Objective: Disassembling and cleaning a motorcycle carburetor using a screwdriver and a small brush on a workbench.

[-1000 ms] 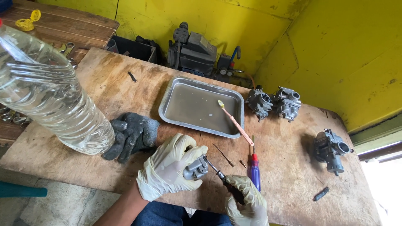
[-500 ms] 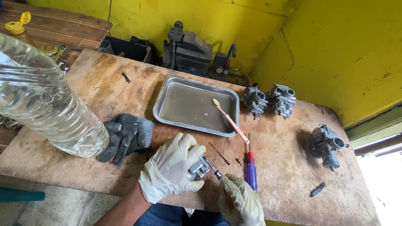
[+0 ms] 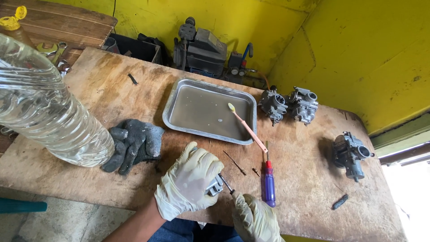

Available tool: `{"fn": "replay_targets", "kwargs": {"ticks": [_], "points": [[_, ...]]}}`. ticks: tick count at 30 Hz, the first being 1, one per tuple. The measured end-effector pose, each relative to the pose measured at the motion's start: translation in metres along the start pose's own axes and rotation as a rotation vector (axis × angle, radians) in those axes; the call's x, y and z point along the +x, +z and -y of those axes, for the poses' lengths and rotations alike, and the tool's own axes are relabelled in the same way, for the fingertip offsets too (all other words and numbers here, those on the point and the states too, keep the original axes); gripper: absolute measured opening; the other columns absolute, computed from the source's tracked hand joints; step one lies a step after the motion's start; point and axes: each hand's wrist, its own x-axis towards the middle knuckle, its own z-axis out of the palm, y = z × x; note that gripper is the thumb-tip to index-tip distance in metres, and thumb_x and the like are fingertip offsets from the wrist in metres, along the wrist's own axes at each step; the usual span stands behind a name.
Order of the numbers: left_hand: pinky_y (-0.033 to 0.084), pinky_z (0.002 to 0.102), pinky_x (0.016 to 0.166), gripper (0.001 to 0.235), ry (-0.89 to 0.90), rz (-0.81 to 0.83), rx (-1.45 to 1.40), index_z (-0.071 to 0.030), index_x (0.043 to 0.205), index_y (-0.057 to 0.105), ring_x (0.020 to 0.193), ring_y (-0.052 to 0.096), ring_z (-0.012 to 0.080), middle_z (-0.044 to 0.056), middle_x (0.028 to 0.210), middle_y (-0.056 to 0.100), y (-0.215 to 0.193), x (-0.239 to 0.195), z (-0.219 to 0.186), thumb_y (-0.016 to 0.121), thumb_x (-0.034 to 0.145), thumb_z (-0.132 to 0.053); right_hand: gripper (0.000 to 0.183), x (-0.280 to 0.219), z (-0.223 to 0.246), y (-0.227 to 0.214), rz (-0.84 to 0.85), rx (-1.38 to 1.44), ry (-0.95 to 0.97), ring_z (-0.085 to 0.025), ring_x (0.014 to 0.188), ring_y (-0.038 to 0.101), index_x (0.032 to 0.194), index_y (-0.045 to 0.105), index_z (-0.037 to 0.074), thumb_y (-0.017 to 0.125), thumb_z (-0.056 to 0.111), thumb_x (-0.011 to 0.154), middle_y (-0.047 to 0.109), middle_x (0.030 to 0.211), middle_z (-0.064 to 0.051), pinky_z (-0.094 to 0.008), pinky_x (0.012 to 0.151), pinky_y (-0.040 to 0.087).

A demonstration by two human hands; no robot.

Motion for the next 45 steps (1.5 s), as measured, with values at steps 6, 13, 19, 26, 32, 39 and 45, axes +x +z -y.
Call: {"fn": "replay_targets", "kwargs": {"ticks": [6, 13, 19, 26, 32, 39, 45], "points": [[0.038, 0.049, 0.083, 0.05, -0.008, -0.002, 0.027, -0.011, 0.078, 0.054, 0.071, 0.048, 0.0262, 0.007, 0.075, 0.052, 0.001, 0.005, 0.002, 0.068, 0.047, -0.048, 0.02, 0.027, 0.027, -0.008, -0.082, 0.436, 0.564, -0.01, 0.073, 0.075, 0.095, 0.076, 0.014, 0.072, 0.019, 0.076, 0.076, 0.082, 0.001, -0.021, 0.069, 0.059], [0.039, 0.048, 0.083, 0.046, -0.015, -0.025, 0.022, -0.011, 0.08, 0.055, 0.072, 0.047, 0.0259, 0.006, 0.076, 0.053, -0.004, 0.008, -0.002, 0.067, 0.051, -0.044, 0.014, 0.033, 0.012, -0.011, 0.213, 1.042, 1.318, -0.015, 0.049, 0.047, 0.088, 0.073, 0.0, 0.076, -0.002, 0.074, 0.057, 0.059, -0.009, -0.027, 0.046, 0.043], [0.037, 0.049, 0.088, 0.037, -0.065, -0.065, 0.028, -0.011, 0.077, 0.054, 0.069, 0.046, 0.0243, 0.005, 0.073, 0.051, -0.006, 0.007, -0.006, 0.061, 0.053, -0.039, 0.04, 0.014, 0.012, -0.007, 0.089, 0.251, 0.481, -0.014, 0.069, 0.068, 0.118, 0.06, 0.021, 0.069, 0.02, 0.079, 0.071, 0.088, -0.001, -0.03, 0.055, 0.053], [0.035, 0.054, 0.097, 0.044, -0.078, -0.061, 0.002, -0.01, 0.081, 0.055, 0.074, 0.048, 0.0246, 0.006, 0.077, 0.055, -0.012, 0.004, -0.007, 0.073, 0.052, -0.038, 0.074, 0.006, 0.019, 0.0, 0.126, -0.255, 0.147, -0.023, 0.052, 0.053, 0.145, 0.033, 0.029, 0.065, 0.012, 0.081, 0.055, 0.066, 0.004, -0.04, 0.049, 0.05], [0.04, 0.053, 0.082, 0.043, -0.069, -0.101, -0.004, -0.009, 0.074, 0.054, 0.067, 0.047, 0.0256, 0.007, 0.068, 0.049, 0.007, 0.004, -0.001, 0.064, 0.046, -0.041, 0.041, 0.017, 0.017, -0.004, 0.105, 0.867, 1.032, -0.012, 0.052, 0.063, 0.11, 0.077, 0.002, 0.074, 0.024, 0.076, 0.072, 0.066, -0.005, -0.024, 0.048, 0.054], [0.037, 0.05, 0.088, 0.045, -0.11, -0.047, -0.017, -0.012, 0.075, 0.053, 0.07, 0.048, 0.023, 0.003, 0.071, 0.051, 0.008, 0.002, -0.004, 0.065, 0.046, -0.044, 0.041, 0.035, 0.014, -0.019, 0.262, 1.049, 1.077, -0.022, 0.108, 0.073, 0.12, 0.067, 0.007, 0.064, 0.011, 0.079, 0.076, 0.115, -0.01, -0.032, 0.099, 0.053], [0.04, 0.052, 0.088, 0.04, -0.093, -0.12, 0.024, -0.009, 0.074, 0.053, 0.067, 0.045, 0.0244, 0.006, 0.07, 0.048, -0.005, 0.004, -0.01, 0.064, 0.046, -0.035, 0.049, 0.021, 0.005, -0.009, 0.086, -0.021, -0.07, -0.021, 0.058, 0.056, 0.139, 0.044, 0.014, 0.057, 0.017, 0.092, 0.06, 0.087, -0.005, -0.036, 0.045, 0.045]]}}
